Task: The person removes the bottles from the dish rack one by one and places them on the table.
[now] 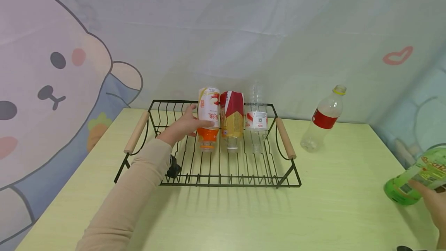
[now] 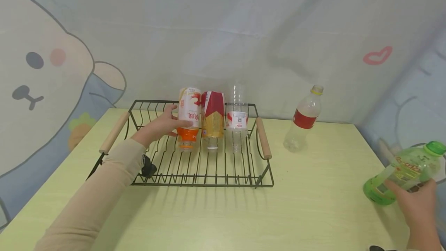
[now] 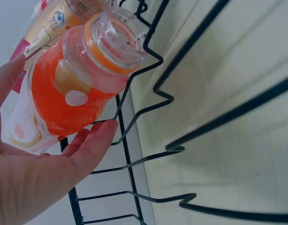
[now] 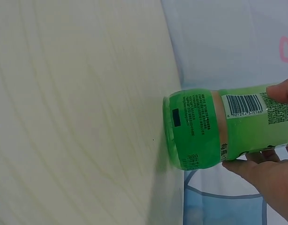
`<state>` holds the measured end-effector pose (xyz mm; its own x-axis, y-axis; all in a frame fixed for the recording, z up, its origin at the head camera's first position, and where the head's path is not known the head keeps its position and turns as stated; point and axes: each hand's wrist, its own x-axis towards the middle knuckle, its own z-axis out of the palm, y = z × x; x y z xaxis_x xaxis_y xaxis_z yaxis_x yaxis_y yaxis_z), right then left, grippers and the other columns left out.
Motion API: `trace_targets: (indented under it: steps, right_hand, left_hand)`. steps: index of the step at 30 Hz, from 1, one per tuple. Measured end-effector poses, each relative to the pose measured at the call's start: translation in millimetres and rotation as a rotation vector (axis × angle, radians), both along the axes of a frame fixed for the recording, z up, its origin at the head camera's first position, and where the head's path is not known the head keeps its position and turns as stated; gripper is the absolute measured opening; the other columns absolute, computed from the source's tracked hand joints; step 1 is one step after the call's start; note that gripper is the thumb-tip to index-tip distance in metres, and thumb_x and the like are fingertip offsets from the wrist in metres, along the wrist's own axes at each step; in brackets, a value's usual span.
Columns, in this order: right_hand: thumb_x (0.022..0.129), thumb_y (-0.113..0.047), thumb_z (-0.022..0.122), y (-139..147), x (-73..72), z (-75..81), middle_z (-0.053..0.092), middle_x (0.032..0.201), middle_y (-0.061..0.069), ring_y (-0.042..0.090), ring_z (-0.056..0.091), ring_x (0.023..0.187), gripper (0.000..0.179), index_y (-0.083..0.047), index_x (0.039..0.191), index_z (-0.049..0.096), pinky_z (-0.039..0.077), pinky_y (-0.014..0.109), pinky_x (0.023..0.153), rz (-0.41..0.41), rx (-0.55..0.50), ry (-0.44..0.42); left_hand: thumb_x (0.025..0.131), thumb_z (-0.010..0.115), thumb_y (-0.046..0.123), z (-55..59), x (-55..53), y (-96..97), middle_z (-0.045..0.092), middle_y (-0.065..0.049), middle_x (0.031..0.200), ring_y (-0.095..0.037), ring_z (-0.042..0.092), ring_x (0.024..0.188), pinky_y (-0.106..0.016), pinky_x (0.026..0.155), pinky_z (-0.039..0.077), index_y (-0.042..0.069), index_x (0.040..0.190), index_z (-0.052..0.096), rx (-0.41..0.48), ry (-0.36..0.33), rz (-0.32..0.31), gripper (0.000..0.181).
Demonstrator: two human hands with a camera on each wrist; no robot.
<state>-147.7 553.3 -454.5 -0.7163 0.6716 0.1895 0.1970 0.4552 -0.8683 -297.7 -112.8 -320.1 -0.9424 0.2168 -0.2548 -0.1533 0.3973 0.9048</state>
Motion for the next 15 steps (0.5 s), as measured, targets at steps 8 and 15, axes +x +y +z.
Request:
trace_targets:
  steps: [8,15]
  right_hand:
    - [0.088,-0.009,0.061,7.3,0.1,-6.9,0.031,0.129,-0.027,-0.002,0.04,0.121,0.082,-0.035,0.152,0.015,0.026,0.031,0.115,-0.017,0.009,-0.008]
    - [0.085,-0.004,0.065,-7.0,5.9,6.5,0.034,0.115,-0.03,-0.012,0.039,0.103,0.082,-0.035,0.149,0.024,0.032,0.015,0.104,-0.046,-0.022,0.028]
  left_hand:
    - [0.087,0.071,0.027,-3.4,0.4,2.6,0.042,-0.019,0.136,-0.034,0.048,0.121,-0.05,0.094,0.048,0.014,0.152,0.0,0.001,0.003,-0.041,0.097]
    - [0.088,0.071,0.025,-3.5,0.0,2.1,0.042,-0.019,0.135,-0.034,0.05,0.12,-0.049,0.093,0.049,0.013,0.152,0.002,0.013,0.004,-0.045,0.095]
